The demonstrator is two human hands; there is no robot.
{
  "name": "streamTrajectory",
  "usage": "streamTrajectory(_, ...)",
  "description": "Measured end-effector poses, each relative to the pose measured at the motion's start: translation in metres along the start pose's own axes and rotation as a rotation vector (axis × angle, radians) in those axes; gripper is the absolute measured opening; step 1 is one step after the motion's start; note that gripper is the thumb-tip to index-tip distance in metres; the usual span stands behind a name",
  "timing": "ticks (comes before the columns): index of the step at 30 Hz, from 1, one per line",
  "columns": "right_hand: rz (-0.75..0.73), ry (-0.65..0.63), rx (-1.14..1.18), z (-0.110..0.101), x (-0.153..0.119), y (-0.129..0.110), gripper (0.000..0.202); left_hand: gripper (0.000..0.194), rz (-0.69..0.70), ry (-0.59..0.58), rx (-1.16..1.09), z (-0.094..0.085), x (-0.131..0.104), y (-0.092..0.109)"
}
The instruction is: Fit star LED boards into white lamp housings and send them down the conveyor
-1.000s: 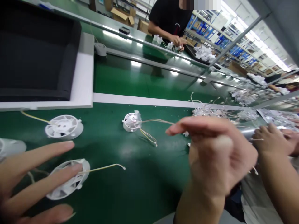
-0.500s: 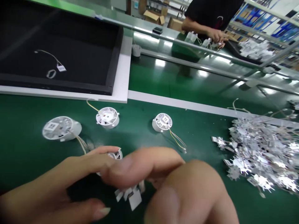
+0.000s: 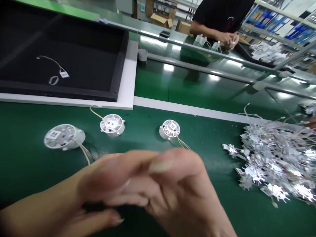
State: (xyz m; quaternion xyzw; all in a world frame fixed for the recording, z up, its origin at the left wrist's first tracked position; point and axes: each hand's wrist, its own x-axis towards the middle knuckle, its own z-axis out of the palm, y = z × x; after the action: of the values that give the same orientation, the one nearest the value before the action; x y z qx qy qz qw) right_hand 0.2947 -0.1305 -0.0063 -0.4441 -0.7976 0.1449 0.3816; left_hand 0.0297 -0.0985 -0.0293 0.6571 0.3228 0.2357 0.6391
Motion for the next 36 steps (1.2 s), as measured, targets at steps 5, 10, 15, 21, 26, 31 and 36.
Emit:
streamTrajectory(5,0.072,0.107,0.449,0.014,0.025,-0.003,0.047,0.072,-0.086,0.066,0.029,-0.003,-0.006,0.003)
streamTrajectory(10,0.164,0.146,0.276,0.03,0.018,-0.014,0.044,0.037,-0.12,0.211,-0.316,0.0,-0.003,0.012)
streamTrajectory(15,0.047,-0.031,0.091,0.031,0.017,-0.009,0.041,0.005,-0.104,0.301,-0.41,0.001,0.001,0.018)
streamTrajectory(21,-0.099,-0.099,-0.059,0.035,0.028,-0.01,0.029,0.006,-0.123,0.326,-0.413,0.001,-0.002,0.022)
streamTrajectory(26,-0.213,0.041,-0.098,0.045,0.031,-0.007,0.013,0.004,-0.092,0.389,-0.28,0.001,-0.002,0.018)
streamTrajectory(31,-0.27,0.192,-0.267,0.05,0.026,-0.005,0.014,0.01,0.011,0.555,0.075,-0.004,-0.001,0.016)
streamTrajectory(36,-0.287,0.219,-0.342,0.051,0.026,-0.009,0.012,0.02,-0.072,0.517,0.052,-0.011,0.001,0.021)
